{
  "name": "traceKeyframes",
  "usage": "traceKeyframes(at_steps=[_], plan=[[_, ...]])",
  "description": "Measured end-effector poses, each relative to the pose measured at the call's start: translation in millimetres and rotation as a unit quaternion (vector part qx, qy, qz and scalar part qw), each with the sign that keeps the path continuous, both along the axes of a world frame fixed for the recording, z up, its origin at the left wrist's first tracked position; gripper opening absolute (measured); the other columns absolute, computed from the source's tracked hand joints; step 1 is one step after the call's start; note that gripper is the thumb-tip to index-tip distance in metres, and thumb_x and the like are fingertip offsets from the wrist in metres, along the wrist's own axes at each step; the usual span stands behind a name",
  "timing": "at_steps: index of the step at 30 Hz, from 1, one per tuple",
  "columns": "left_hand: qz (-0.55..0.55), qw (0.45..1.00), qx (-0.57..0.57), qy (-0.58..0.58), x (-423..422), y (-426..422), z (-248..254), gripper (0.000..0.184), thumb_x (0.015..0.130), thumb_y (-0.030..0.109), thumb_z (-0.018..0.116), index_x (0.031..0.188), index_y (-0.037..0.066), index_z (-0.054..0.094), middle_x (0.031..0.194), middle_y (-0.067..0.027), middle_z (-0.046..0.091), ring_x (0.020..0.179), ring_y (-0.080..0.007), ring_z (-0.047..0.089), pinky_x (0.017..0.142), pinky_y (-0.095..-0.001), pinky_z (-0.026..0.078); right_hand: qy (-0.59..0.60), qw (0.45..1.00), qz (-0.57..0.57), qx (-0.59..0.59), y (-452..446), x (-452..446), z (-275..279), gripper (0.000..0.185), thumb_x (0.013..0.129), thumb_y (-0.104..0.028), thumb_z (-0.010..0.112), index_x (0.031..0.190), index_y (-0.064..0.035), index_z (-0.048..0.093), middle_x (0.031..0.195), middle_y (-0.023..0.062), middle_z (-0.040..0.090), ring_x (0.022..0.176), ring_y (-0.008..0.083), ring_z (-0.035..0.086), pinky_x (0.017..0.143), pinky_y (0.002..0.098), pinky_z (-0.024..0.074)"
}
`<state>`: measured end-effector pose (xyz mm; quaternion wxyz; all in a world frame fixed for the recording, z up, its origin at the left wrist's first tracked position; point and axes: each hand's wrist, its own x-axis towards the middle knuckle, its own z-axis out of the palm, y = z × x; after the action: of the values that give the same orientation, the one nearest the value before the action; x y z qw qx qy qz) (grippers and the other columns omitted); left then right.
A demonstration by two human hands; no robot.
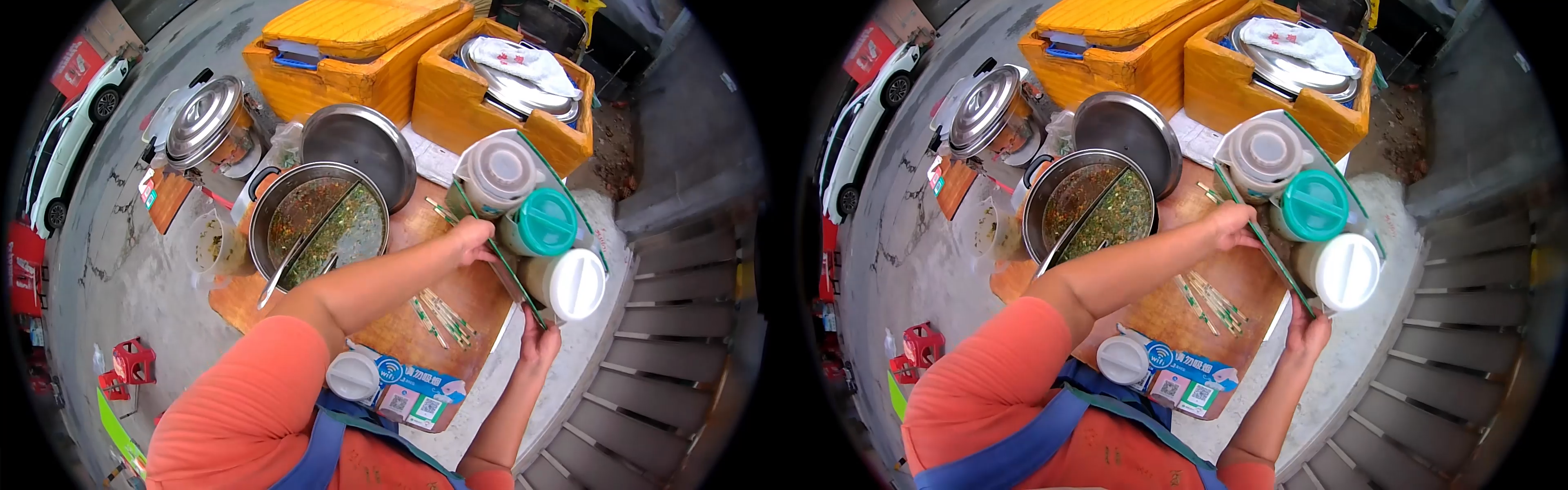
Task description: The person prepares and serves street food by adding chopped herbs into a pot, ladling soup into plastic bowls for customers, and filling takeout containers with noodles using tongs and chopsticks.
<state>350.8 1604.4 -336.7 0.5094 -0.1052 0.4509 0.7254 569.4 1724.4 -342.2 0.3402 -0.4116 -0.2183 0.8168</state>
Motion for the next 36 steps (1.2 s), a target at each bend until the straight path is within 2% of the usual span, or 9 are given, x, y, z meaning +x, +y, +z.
traceKeyframes(at_steps=[6, 8, 19, 23, 25, 26, 29, 33, 36], plan=[[-0.032, 0.994, 0.067, 0.078, 125, -22, 52, 0.024, 0.078, 0.007, 0.049, 0.098, -0.005, 0.053, 0.086, -0.0128, 0.057, 0.078, -0.0242, 0.059, 0.063, -0.0394, 0.052, 0.025, 0.999, -0.040, 0.019, -32, 128, 53, 0.039, 0.076, 0.010, 0.041, 0.114, 0.0159, 0.040, 0.115, 0.0262, 0.048, 0.107, 0.0391, 0.051, 0.092, 0.0519, 0.0468], [-0.077, 0.993, 0.047, 0.077, 162, -51, 77, 0.024, 0.079, 0.009, 0.048, 0.097, -0.005, 0.053, 0.087, -0.0121, 0.058, 0.078, -0.0217, 0.059, 0.064, -0.0363, 0.052, 0.017, 0.999, -0.043, 0.027, -55, 170, 76, 0.051, 0.077, 0.006, 0.038, 0.124, 0.0190, 0.025, 0.127, 0.0313, 0.037, 0.118, 0.0449, 0.039, 0.099, 0.0533, 0.0395], [-0.027, 0.995, -0.030, -0.086, 309, -324, 132, 0.038, 0.081, 0.005, 0.046, 0.117, 0.001, 0.036, 0.105, -0.0110, 0.049, 0.098, -0.0223, 0.054, 0.080, -0.0340, 0.050, -0.157, 0.986, 0.021, -0.057, -290, 300, 151, 0.043, 0.077, 0.003, 0.040, 0.120, 0.0104, 0.037, 0.117, 0.0245, 0.048, 0.103, 0.0393, 0.054, 0.088, 0.0496, 0.0501], [0.022, 0.994, -0.041, -0.102, 321, -435, 134, 0.040, 0.082, 0.003, 0.044, 0.120, 0.007, 0.033, 0.108, -0.0111, 0.048, 0.102, -0.0245, 0.052, 0.088, -0.0389, 0.047, -0.163, 0.977, 0.103, -0.085, -385, 288, 144, 0.043, 0.079, 0.003, 0.040, 0.122, 0.0021, 0.040, 0.115, 0.0200, 0.051, 0.102, 0.0372, 0.056, 0.085, 0.0487, 0.0517], [0.082, 0.989, -0.051, -0.115, 321, -483, 128, 0.044, 0.079, -0.002, 0.046, 0.120, 0.003, 0.032, 0.104, -0.0143, 0.047, 0.093, -0.0279, 0.055, 0.082, -0.0427, 0.051, -0.137, 0.966, 0.185, -0.113, -415, 283, 126, 0.039, 0.082, 0.002, 0.039, 0.122, 0.0027, 0.040, 0.114, 0.0197, 0.052, 0.102, 0.0354, 0.056, 0.086, 0.0471, 0.0516], [0.093, 0.988, -0.060, -0.104, 319, -508, 122, 0.029, 0.080, -0.001, 0.045, 0.108, -0.002, 0.041, 0.098, -0.0138, 0.052, 0.092, -0.0291, 0.057, 0.083, -0.0444, 0.051, -0.123, 0.955, 0.248, -0.100, -428, 280, 113, 0.036, 0.085, 0.001, 0.039, 0.121, 0.0022, 0.040, 0.113, 0.0187, 0.052, 0.101, 0.0342, 0.057, 0.086, 0.0463, 0.0518], [0.126, 0.982, -0.122, -0.068, 301, -562, 114, 0.024, 0.079, -0.001, 0.042, 0.104, -0.004, 0.045, 0.097, -0.0167, 0.055, 0.093, -0.0314, 0.058, 0.083, -0.0457, 0.051, -0.092, 0.928, 0.332, -0.143, -473, 252, 86, 0.044, 0.087, 0.002, 0.039, 0.129, -0.0083, 0.028, 0.120, 0.0168, 0.047, 0.103, 0.0312, 0.056, 0.085, 0.0444, 0.0513], [0.120, 0.982, -0.137, -0.052, 267, -608, 63, 0.026, 0.081, -0.001, 0.043, 0.106, -0.007, 0.041, 0.098, -0.0206, 0.054, 0.090, -0.0358, 0.059, 0.082, -0.0486, 0.051, -0.054, 0.931, 0.323, -0.159, -520, 221, 35, 0.050, 0.081, 0.010, 0.032, 0.128, -0.0035, 0.020, 0.127, 0.0197, 0.032, 0.110, 0.0396, 0.048, 0.090, 0.0481, 0.0484], [0.132, 0.981, -0.134, -0.054, 256, -616, 50, 0.028, 0.081, 0.000, 0.042, 0.108, -0.007, 0.039, 0.101, -0.0215, 0.052, 0.093, -0.0368, 0.057, 0.083, -0.0492, 0.051, -0.038, 0.935, 0.328, -0.129, -526, 205, 32, 0.048, 0.084, 0.007, 0.031, 0.129, -0.0040, 0.019, 0.129, 0.0189, 0.033, 0.110, 0.0345, 0.049, 0.088, 0.0465, 0.0495]])
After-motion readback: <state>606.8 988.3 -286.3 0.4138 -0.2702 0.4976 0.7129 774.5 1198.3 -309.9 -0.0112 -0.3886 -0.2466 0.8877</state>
